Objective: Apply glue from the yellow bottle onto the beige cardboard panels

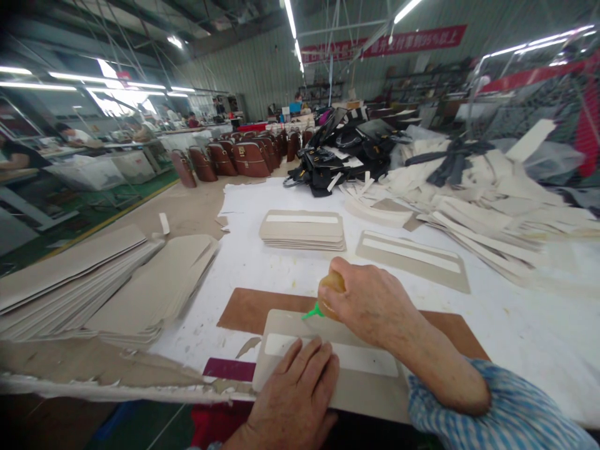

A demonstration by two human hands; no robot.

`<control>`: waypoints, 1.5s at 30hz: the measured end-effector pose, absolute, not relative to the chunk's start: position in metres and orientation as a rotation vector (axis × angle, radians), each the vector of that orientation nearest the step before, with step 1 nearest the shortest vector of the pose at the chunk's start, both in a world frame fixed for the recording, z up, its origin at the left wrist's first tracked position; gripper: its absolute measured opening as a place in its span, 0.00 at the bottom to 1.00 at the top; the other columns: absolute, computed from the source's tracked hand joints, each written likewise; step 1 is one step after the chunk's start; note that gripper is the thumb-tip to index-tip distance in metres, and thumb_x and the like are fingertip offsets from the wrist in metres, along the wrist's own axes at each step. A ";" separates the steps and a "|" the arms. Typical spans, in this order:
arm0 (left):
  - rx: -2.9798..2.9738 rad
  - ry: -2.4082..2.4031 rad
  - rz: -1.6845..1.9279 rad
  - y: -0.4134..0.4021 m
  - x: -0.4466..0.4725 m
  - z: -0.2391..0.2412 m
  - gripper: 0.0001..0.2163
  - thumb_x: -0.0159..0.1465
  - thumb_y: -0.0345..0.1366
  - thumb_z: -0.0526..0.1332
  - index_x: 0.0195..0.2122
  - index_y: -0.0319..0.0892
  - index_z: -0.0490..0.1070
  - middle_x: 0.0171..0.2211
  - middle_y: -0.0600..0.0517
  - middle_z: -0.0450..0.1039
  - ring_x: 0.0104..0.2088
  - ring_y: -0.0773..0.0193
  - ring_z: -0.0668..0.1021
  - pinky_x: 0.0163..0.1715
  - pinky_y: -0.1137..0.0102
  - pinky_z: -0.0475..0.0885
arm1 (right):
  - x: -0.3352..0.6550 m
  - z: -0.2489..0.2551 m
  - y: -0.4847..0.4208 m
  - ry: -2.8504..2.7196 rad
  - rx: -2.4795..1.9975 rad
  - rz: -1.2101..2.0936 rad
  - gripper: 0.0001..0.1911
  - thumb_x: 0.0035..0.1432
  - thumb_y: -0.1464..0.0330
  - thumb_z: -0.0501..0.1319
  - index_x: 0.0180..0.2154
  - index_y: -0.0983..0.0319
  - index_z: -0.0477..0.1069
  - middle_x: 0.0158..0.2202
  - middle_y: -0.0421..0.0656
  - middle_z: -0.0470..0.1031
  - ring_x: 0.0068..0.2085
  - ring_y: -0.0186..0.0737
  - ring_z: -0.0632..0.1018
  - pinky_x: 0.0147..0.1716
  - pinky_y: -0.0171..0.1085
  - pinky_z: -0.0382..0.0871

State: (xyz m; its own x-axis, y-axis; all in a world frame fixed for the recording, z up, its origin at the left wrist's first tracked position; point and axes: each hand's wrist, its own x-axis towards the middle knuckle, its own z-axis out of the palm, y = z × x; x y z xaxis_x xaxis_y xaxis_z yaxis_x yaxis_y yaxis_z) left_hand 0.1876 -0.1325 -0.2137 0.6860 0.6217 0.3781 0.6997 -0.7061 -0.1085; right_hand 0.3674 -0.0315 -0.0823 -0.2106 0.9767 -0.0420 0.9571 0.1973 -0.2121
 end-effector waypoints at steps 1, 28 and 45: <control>-2.656 -1.059 -0.466 -0.133 0.188 -0.214 0.26 0.78 0.54 0.55 0.64 0.36 0.70 0.62 0.46 0.77 0.62 0.51 0.77 0.62 0.56 0.68 | 0.372 -0.082 -0.033 -2.346 -1.921 0.289 0.12 0.67 0.56 0.52 0.37 0.55 0.64 0.30 0.43 0.74 0.33 0.48 0.74 0.33 0.41 0.55; -2.700 -1.072 -0.425 -0.131 0.188 -0.214 0.28 0.79 0.55 0.54 0.64 0.34 0.70 0.63 0.43 0.77 0.62 0.49 0.78 0.61 0.54 0.73 | 0.431 -0.079 -0.040 -2.267 -2.189 0.282 0.21 0.61 0.50 0.41 0.37 0.54 0.65 0.34 0.49 0.77 0.39 0.55 0.77 0.38 0.45 0.60; -2.744 -1.066 -0.363 -0.132 0.183 -0.217 0.30 0.77 0.55 0.56 0.68 0.33 0.67 0.66 0.40 0.73 0.66 0.47 0.72 0.66 0.53 0.64 | 0.484 -0.087 -0.052 -2.114 -2.159 0.184 0.20 0.61 0.49 0.48 0.33 0.53 0.70 0.30 0.45 0.79 0.32 0.52 0.79 0.35 0.45 0.66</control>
